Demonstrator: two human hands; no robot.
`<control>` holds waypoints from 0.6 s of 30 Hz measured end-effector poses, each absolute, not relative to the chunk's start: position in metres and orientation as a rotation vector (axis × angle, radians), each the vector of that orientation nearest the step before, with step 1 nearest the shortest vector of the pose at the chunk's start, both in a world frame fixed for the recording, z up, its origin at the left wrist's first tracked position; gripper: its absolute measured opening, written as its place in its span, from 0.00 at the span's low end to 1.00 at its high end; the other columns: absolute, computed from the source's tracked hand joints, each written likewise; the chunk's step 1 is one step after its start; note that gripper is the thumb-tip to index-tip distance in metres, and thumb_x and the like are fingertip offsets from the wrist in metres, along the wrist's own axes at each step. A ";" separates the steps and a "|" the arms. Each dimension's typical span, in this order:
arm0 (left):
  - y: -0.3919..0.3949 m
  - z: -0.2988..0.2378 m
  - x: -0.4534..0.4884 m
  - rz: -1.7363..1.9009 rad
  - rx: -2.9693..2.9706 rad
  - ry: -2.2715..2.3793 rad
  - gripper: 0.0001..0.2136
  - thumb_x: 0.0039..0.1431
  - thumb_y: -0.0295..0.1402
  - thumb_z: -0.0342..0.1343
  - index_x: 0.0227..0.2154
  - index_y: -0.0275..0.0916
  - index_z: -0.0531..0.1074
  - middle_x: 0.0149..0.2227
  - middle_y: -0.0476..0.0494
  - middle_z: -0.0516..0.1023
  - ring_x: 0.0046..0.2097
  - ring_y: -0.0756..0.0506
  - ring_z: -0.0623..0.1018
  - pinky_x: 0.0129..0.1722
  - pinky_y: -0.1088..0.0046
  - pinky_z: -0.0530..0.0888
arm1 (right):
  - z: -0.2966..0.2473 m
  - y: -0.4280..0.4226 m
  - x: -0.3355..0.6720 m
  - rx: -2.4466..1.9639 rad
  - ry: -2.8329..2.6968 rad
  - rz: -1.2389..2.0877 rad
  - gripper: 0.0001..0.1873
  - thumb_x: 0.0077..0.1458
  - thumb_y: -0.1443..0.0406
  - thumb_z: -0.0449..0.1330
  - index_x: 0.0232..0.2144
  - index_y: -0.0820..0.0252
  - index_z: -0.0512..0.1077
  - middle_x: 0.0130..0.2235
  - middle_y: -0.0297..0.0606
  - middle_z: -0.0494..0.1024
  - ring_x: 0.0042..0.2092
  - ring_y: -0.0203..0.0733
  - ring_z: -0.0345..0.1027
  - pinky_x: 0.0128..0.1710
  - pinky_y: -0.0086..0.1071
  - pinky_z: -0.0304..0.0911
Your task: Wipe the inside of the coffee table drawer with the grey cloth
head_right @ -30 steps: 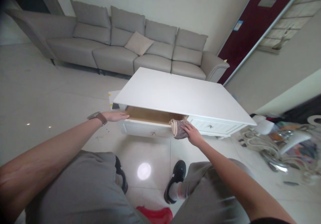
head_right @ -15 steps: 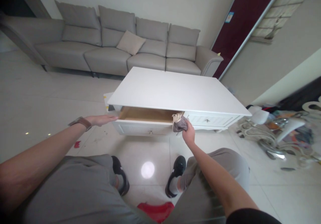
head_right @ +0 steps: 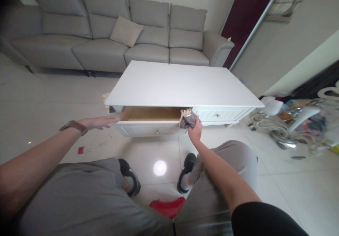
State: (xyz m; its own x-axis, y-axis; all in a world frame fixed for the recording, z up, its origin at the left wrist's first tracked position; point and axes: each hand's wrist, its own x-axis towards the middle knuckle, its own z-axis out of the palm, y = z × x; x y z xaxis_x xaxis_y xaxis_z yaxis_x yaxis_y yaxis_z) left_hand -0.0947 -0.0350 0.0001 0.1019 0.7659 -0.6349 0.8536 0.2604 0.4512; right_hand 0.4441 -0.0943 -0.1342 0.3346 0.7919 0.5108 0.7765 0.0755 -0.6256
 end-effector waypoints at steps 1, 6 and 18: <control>-0.035 0.001 -0.093 -0.130 1.513 1.665 0.49 0.53 0.73 0.43 0.71 0.45 0.59 0.74 0.33 0.60 0.63 0.30 0.75 0.54 0.54 0.76 | -0.134 -0.095 0.444 -1.685 -1.428 0.022 0.36 0.43 0.70 0.55 0.59 0.59 0.66 0.58 0.50 0.71 0.58 0.58 0.64 0.63 0.54 0.60; -0.036 0.006 -0.087 -0.169 1.518 1.663 0.45 0.59 0.69 0.41 0.70 0.44 0.59 0.73 0.34 0.61 0.63 0.33 0.75 0.56 0.55 0.75 | -0.135 -0.096 0.443 -1.676 -1.434 0.036 0.37 0.43 0.71 0.55 0.59 0.58 0.65 0.58 0.48 0.70 0.59 0.57 0.62 0.64 0.54 0.58; -0.036 0.010 -0.084 -0.219 1.571 1.667 0.41 0.66 0.62 0.37 0.72 0.39 0.55 0.74 0.30 0.57 0.62 0.34 0.76 0.55 0.55 0.77 | -0.133 -0.098 0.439 -1.714 -1.421 0.057 0.37 0.43 0.71 0.56 0.59 0.57 0.65 0.58 0.48 0.69 0.57 0.57 0.62 0.63 0.54 0.60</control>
